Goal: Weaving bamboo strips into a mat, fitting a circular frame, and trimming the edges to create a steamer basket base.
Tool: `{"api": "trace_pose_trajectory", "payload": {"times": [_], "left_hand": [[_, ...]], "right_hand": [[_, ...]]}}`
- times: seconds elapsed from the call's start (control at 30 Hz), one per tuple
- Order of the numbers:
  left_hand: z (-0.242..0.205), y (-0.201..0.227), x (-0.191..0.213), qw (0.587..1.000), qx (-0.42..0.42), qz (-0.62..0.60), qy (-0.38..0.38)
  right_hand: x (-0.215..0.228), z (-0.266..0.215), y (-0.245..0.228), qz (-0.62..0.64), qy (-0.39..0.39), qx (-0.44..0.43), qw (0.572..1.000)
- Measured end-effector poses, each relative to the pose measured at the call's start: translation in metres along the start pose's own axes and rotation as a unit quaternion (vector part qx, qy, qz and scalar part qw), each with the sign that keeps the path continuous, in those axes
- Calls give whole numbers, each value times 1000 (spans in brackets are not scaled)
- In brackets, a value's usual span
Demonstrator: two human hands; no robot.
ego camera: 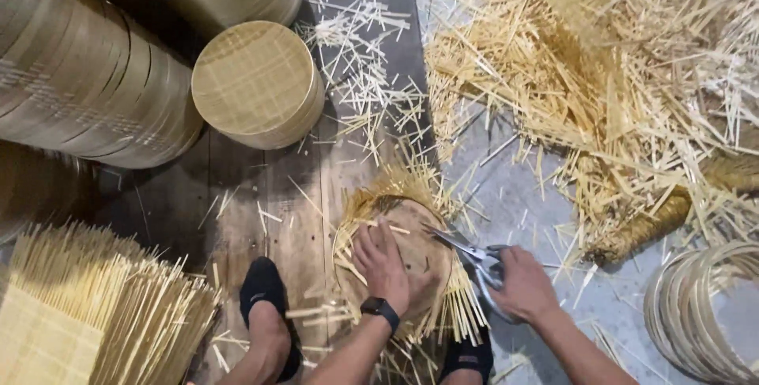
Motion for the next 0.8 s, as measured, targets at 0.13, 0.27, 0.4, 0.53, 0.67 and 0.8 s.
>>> {"api": "trace_pose_trajectory", "payload": {"times": [0.13,0.27,0.4,0.53,0.67,0.8], "left_hand": [[-8,-2,-5,1000,-16,15,1],[8,3,-8,997,-76,17,-1],[-3,-17,-44,984,-142,95,42],[-2,8,-6,985,-145,96,10],[4,11,0,985,-153,17,-71],[-1,17,0,972,-184,49,-135]], "right_hand": [[15,-6,-19,2,36,-34,999],[20,11,15,14,117,13,993],[37,2,-1,-29,177,40,983],[49,6,-27,-63,247,70,964],[23,24,16,-65,115,33,991],[52,27,-21,-125,121,52,983]]}}
Point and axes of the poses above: each hand's wrist, its own z-axis towards the middle knuckle, its own x-axis out of the back of the hand, y = z × x, the point moved 8 cm from there along z, towards the middle knuckle, and after that the axes turned 2 degrees about z, right-handed, at the moved point
